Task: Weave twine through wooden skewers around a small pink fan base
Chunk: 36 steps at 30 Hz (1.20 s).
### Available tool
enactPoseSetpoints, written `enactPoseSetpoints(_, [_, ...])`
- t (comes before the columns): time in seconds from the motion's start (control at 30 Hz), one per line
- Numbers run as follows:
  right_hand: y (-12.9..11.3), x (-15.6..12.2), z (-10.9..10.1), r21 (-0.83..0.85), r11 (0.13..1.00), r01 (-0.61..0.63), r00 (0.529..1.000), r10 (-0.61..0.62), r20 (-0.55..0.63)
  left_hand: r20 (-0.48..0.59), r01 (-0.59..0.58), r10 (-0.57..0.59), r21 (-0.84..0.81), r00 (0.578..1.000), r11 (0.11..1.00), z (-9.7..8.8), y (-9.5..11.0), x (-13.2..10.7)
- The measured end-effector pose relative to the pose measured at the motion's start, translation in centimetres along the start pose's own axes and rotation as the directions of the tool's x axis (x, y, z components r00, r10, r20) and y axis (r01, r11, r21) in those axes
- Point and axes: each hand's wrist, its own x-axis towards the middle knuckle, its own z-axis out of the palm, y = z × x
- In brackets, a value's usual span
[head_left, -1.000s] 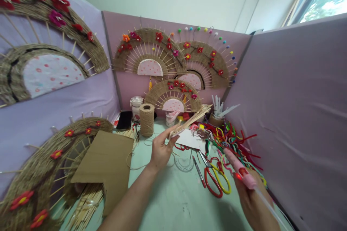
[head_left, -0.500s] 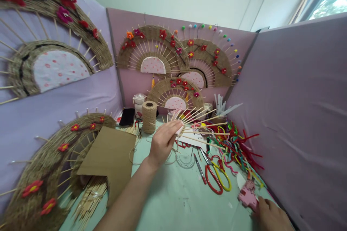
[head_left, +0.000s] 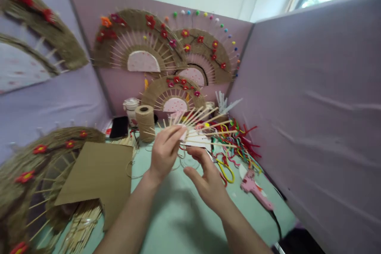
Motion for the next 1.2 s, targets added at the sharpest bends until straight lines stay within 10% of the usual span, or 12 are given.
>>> enactPoseSetpoints(0.17, [3.2,-3.1,-7.1,-0.415,0.902,-0.118,0.989,0.069,-0.131,-0.05,0.043,-0.044,-0.011,0.998,0.999,0.3,-0.8,0.3])
enactPoseSetpoints(0.4, [10.7,-8.6,-17.0,-0.84,0.254,-0.479,0.793,0.536,-0.29,-0.029,0.024,-0.024,-0.018,0.999,1.0,1.0,-0.5,0.2])
enactPoseSetpoints(0.73, [10.4,-10.2,-15.8,-0.832,0.259,-0.49,0.706,0.678,-0.205,-0.019,0.074,-0.074,0.017,0.997,0.997,1.4,-0.8,0.0])
enactPoseSetpoints(0.9, [8.8,-10.3,-15.2,-0.851,0.261,-0.456,0.747,0.632,-0.207,-0.03,0.082,-0.082,0.012,0.996,0.997,1.5,-0.8,-0.1])
enactPoseSetpoints(1.2, [10.8,-9.3,-16.4,-0.889,0.119,-0.443,0.693,0.675,-0.255,0.0,0.077,-0.077,0.005,0.997,0.997,1.3,-0.9,0.0])
